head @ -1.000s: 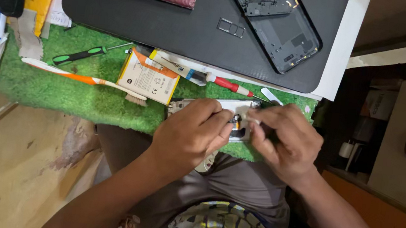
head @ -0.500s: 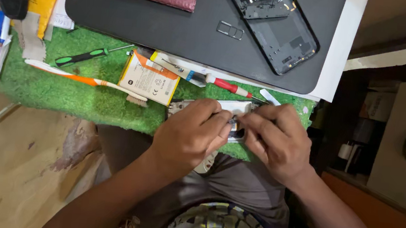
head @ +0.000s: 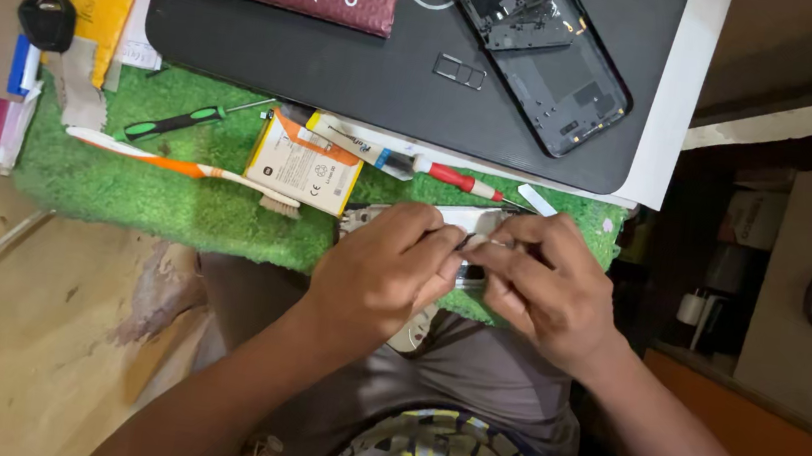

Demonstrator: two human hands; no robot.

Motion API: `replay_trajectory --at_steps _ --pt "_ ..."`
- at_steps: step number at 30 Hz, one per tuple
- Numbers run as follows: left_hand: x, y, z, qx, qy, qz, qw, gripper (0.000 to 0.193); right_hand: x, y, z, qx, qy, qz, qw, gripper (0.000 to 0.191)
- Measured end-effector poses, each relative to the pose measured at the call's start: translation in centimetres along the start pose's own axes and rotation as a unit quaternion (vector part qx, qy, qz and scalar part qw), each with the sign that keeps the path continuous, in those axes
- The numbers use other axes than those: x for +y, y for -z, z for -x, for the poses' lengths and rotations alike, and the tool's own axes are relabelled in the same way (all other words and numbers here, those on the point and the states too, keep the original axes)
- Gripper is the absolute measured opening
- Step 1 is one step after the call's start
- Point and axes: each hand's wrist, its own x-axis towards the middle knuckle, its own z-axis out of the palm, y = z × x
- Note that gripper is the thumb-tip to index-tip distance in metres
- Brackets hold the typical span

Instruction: The person repairs a disassembled smartphone at a workbench, using a screwdriver and tweezers to remove and reposition small internal components on the opened phone body. They hold the phone steady with one hand while working on its internals, occasionally lifting small parts out and setting them on the mat.

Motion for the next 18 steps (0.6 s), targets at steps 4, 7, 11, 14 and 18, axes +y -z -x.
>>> replay_trajectory --at_steps 4,7,11,14,18 --pt "0.02 -0.19 -0.04 0.005 0.001 -0.014 1.000 0.024 -0.07 0.11 0.10 0.018 -0.053 0.006 0.998 0.033" --pt "-0.09 -0.19 0.01 0.004 -0.005 -0.007 1.000 0.026 0.03 0.09 0.02 0.017 -0.033 -0.006 0.999 0.030" --pt "-0.14 -0.20 0.08 -0.006 -0.001 -0.005 1.000 0.025 0.01 0.06 0.04 0.029 -0.053 0.024 0.998 0.030" --pt "-0.12 -0.14 0.12 0.001 0.000 0.001 1.000 0.026 0.11 0.27 0.08 0.045 -0.079 -0.029 0.995 0.031" --pt "-0.12 -0.10 0.09 0.001 0.000 0.012 1.000 0.027 0.26 0.29 -0.04 0.043 -0.111 -0.085 0.989 0.027"
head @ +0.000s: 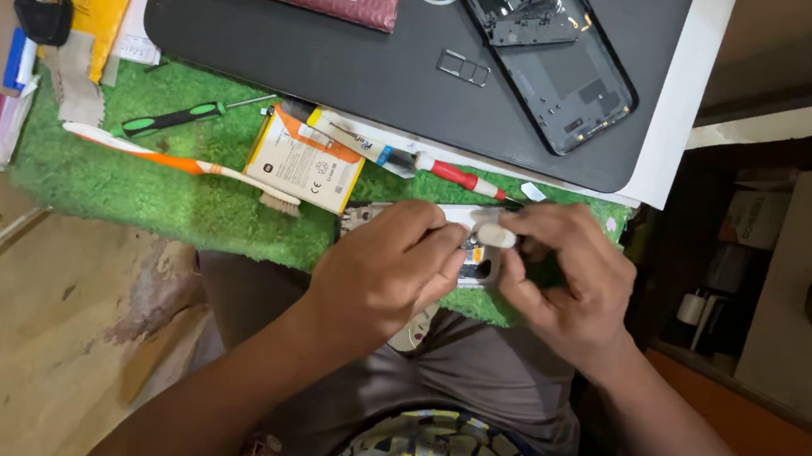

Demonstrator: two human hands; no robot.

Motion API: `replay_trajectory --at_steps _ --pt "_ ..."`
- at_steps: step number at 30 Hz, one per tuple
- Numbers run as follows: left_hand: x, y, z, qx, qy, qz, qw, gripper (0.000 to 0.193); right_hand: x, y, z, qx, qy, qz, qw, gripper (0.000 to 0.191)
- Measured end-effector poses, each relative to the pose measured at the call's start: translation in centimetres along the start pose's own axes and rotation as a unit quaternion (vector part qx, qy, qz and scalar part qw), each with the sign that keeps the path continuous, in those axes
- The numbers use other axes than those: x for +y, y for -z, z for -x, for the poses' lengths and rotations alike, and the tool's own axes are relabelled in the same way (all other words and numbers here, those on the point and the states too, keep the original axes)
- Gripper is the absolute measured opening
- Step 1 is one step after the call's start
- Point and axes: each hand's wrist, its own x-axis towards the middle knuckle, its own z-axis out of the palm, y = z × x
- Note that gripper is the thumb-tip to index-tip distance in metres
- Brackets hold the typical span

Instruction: The person repairs a disassembled smartphone at a workbench, using a screwdriver and tweezers to remove and reposition small internal components on the opened phone body. They hold the phone steady with one hand while working on its internals, occasionally lifting small parts out and setting them on the mat.

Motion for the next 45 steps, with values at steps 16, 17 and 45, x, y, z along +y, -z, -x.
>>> replay_trajectory --at_steps 16,17,45 --pt "0.35 0.06 -0.29 0.008 0.004 -0.026 1.000 0.021 0.31 -0.10 -0.09 -0.004 -0.001 -0.024 1.000 0.022" --pt "0.36 0.07 -0.31 0.005 0.007 -0.023 1.000 0.021 0.23 -0.02 0.11 0.010 -0.058 -0.052 0.997 0.024" --pt "0.17 0.02 -0.44 -0.003 0.000 0.004 1.000 0.024 -0.09 0.23 -0.50 0.006 0.052 0.037 0.998 0.025"
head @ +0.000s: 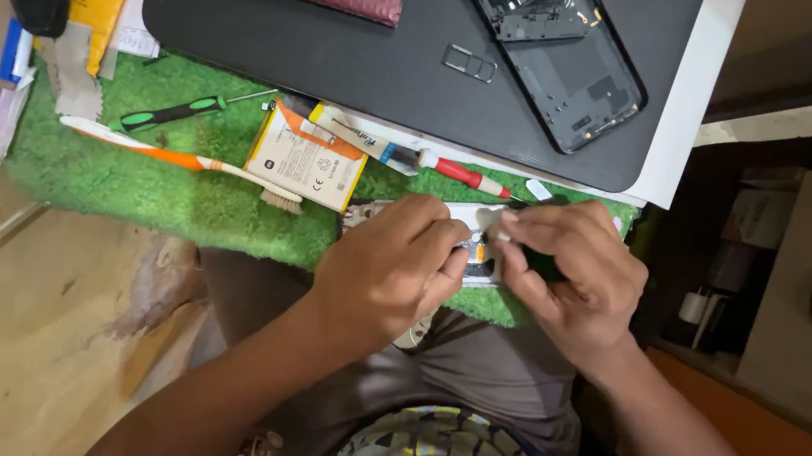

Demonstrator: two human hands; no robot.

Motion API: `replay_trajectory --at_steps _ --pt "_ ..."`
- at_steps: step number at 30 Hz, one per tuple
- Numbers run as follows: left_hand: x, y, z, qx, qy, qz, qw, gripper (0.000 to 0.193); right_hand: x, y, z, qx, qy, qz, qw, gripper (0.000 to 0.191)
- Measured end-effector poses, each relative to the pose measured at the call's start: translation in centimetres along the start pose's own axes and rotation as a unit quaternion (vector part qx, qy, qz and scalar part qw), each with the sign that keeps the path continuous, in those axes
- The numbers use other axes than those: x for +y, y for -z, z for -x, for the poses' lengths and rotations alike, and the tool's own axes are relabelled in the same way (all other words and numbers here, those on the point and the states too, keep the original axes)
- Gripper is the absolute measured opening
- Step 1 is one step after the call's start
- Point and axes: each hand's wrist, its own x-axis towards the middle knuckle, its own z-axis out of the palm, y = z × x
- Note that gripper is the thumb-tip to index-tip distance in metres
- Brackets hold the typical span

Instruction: The person repairs a disassembled smartphone at a workbench, using a screwdriver and tweezers to remove and reposition small internal components on the opened phone body. They hold the phone steady with one hand while working on its internals, occasionally lifting small parts out and setting them on the mat.

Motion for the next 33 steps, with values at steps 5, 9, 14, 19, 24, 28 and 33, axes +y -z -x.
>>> replay_trajectory --at_steps 5,9,14,19,24,28,33 --pt "-0.09 -0.07 0.04 0.003 -0.002 -0.001 1.000 0.024 -0.06 -0.06 0.12 -0.017 0.018 -0.010 1.000 0.023" --pt "-0.11 -0.13 0.01 -0.005 0.003 -0.005 1.000 0.023 0.01 -0.25 0.20 0.006 0.001 0.028 1.000 0.023" --pt "-0.15 0.00 0.03 -0.003 -0.008 -0.006 1.000 0.024 0.16 -0.42 0.10 -0.009 0.038 0.007 0.999 0.025" --pt "-0.15 -0.02 0.02 -0.005 -0.008 0.002 1.000 0.025 -0.13 -0.21 0.19 0.009 0.012 0.013 1.000 0.022" --pt "-0.10 -0.05 0.02 0.008 -0.008 -0.006 1.000 0.023 -0.05 -0.38 -0.05 -0.004 0.045 0.041 0.998 0.022" --pt "-0.11 0.03 0.06 0.003 -0.010 0.004 1.000 0.025 -0.27 -0.33 0.13 0.010 0.023 0.034 0.999 0.024" --pt "-0.04 -0.10 0.13 -0.002 0.007 0.000 1.000 0.023 -0.17 -0.29 0.09 0.005 0.026 0.048 0.998 0.024"
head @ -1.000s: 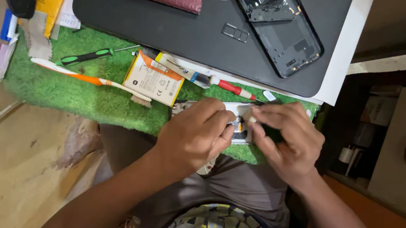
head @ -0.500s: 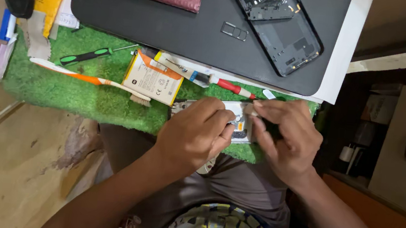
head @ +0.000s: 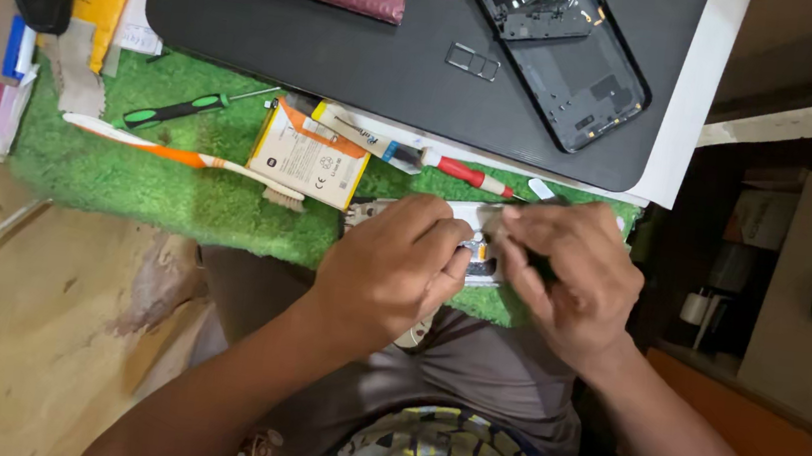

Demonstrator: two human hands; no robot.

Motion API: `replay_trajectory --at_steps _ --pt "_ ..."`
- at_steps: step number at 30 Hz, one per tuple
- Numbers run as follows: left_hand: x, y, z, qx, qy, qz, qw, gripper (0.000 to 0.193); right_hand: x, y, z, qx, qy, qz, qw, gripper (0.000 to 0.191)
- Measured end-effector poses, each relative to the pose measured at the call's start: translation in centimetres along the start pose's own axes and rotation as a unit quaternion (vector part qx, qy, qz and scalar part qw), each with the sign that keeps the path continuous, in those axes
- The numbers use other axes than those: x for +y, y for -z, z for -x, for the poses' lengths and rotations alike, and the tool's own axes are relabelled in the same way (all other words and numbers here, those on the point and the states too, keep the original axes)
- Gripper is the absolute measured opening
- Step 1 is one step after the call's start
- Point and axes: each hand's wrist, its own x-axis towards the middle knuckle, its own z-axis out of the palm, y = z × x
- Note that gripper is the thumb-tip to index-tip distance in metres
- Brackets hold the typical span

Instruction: The person repairs a disassembled smartphone at a workbench, using a screwdriver and tweezers to remove and reposition small internal components on the opened phone body. They hold the phone steady with one hand while working on its internals, occasionally lifting small parts out and setting them on the mat.

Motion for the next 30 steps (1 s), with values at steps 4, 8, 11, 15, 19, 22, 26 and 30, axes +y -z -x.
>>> replay_trajectory --at_steps 4,8,11,15,19,22,26,30 --pt "-0.18 0.00 -0.01 -0.008 -0.011 -0.003 1.000 0.025 -0.01 0.05 -0.07 -0.004 0.000 -0.023 1.000 0.025" --pt "-0.15 -0.04 0.06 -0.007 -0.008 -0.008 1.000 0.025 -0.18 0.05 -0.14 -0.008 -0.005 -0.004 1.000 0.025" --pt "-0.16 -0.06 0.04 -0.009 -0.011 0.001 1.000 0.026 -0.18 0.04 -0.31 -0.010 0.013 -0.015 1.000 0.026" --pt "-0.10 -0.05 0.00 0.004 -0.017 -0.020 1.000 0.023 -0.43 -0.05 -0.33 -0.009 -0.005 0.027 1.000 0.026" --pt "-0.09 0.03 -0.08 -0.004 -0.015 -0.007 1.000 0.024 -0.45 -0.09 -0.32 0.002 0.026 0.023 0.999 0.025" --pt "-0.06 0.13 -0.10 -0.005 -0.011 0.000 1.000 0.024 -0.34 -0.12 -0.28 -0.012 0.031 0.009 0.999 0.027" --pt "-0.01 0.25 -0.06 -0.013 -0.004 0.010 1.000 0.024 -0.19 -0.48 -0.28 0.016 0.035 0.002 0.999 0.026" --pt "-0.09 0.18 -0.09 -0.006 -0.014 0.005 1.000 0.024 -0.18 -0.30 -0.20 -0.006 0.034 -0.006 0.999 0.027"
